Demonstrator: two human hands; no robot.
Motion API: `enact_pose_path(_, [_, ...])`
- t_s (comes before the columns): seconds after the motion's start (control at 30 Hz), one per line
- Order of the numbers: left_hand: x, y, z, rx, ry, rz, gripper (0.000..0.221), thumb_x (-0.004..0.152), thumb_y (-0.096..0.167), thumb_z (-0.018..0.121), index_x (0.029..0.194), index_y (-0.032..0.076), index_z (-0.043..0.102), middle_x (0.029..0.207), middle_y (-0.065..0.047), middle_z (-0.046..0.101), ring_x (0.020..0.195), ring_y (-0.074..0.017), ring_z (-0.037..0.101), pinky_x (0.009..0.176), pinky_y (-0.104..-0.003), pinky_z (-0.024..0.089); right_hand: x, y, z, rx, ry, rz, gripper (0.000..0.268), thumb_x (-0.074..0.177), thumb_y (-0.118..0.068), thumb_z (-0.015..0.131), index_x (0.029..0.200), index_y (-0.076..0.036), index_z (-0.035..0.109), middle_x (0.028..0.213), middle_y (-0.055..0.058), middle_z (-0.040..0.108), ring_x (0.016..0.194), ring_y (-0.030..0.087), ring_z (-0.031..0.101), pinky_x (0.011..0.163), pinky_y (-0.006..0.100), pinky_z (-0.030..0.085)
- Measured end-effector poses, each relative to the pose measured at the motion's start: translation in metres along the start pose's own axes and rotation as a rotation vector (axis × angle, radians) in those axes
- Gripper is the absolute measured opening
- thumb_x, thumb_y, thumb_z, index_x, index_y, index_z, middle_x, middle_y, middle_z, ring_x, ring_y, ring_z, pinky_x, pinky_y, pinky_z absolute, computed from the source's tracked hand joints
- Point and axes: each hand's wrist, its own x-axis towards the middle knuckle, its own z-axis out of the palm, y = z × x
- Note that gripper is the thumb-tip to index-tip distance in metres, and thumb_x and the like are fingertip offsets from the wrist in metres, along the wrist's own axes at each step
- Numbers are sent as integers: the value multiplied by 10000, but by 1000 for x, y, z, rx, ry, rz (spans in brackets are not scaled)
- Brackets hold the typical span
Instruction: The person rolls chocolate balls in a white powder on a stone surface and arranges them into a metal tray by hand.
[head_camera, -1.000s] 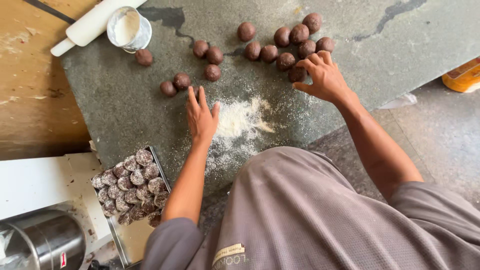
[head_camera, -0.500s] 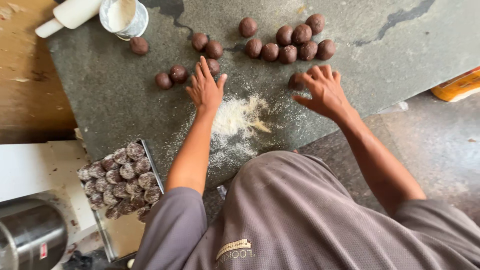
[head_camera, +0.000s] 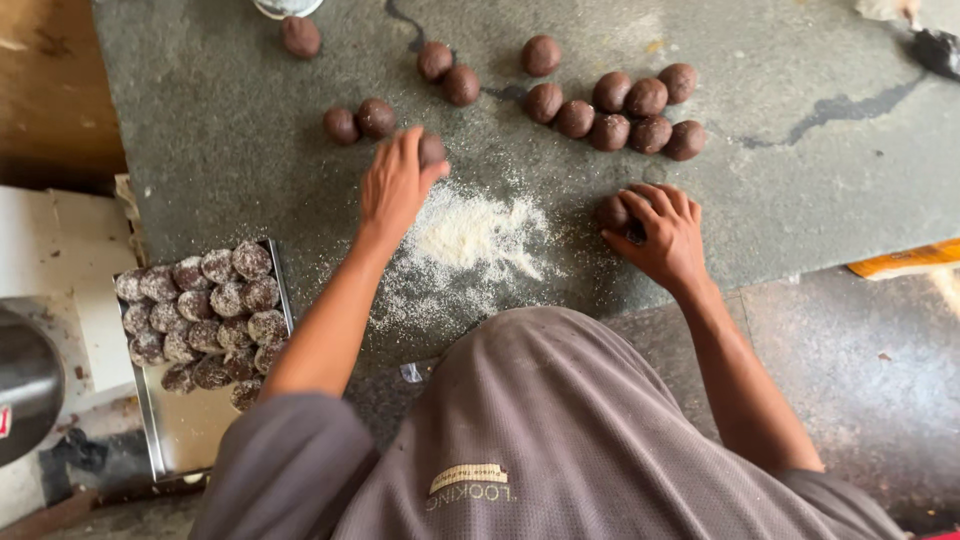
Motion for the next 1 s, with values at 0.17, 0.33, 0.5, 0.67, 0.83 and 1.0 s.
enact_pose_path(0.17, [-116,67,14,109,-8,117,438,1020,554,608,1207,162,559,1350,-45,627,1328,-284,542,1046,-648,425,-4,2,20,-49,148,25,551,854,-371,869,1269,-55,692,1367,111,650,1324,335,540,1119,501,392])
enact_pose_path(0.33, [-90,129,63,-129,-22,212,734,1055,654,336,1461,108,614,1578,-144,497,1507,-319,355,1171,-796,69,1,5,28,-101,183,16,494,897,-370,905,1211,-42,710,1310,102,663,1258,328,550,1089,490,411])
enact_pose_path(0.5, [-15,74,46,53,-177,-104,675,1031,622,398,1392,97,620,1567,-161,451,1521,-351,296,1196,-727,46,-8,12,29,-73,159,-56,448,915,-351,918,1168,-44,711,1260,95,662,1242,337,539,1063,492,419])
enact_pose_path(0.67, [-92,37,-5,20,-194,-94,755,1067,662,249,1504,113,528,1664,-180,331,1569,-379,191,1212,-719,40,-9,16,33,-77,156,-64,414,927,-314,896,1187,-46,718,1274,95,655,1215,326,530,1091,493,416])
enact_pose_path(0.83, [-157,99,10,-9,-174,109,817,1014,696,168,1583,183,451,1684,-77,251,1556,-304,147,1187,-745,4,-13,12,36,-76,173,-31,411,947,-321,885,1201,-42,723,1280,95,655,1234,321,526,1123,488,412])
enact_pose_path(1.0, [-76,133,58,-39,-213,137,710,1041,656,255,1521,195,503,1675,-83,322,1559,-284,223,1237,-724,42,-13,19,32,-68,157,-45,431,951,-336,876,1205,-27,715,1275,102,651,1231,318,524,1139,487,401])
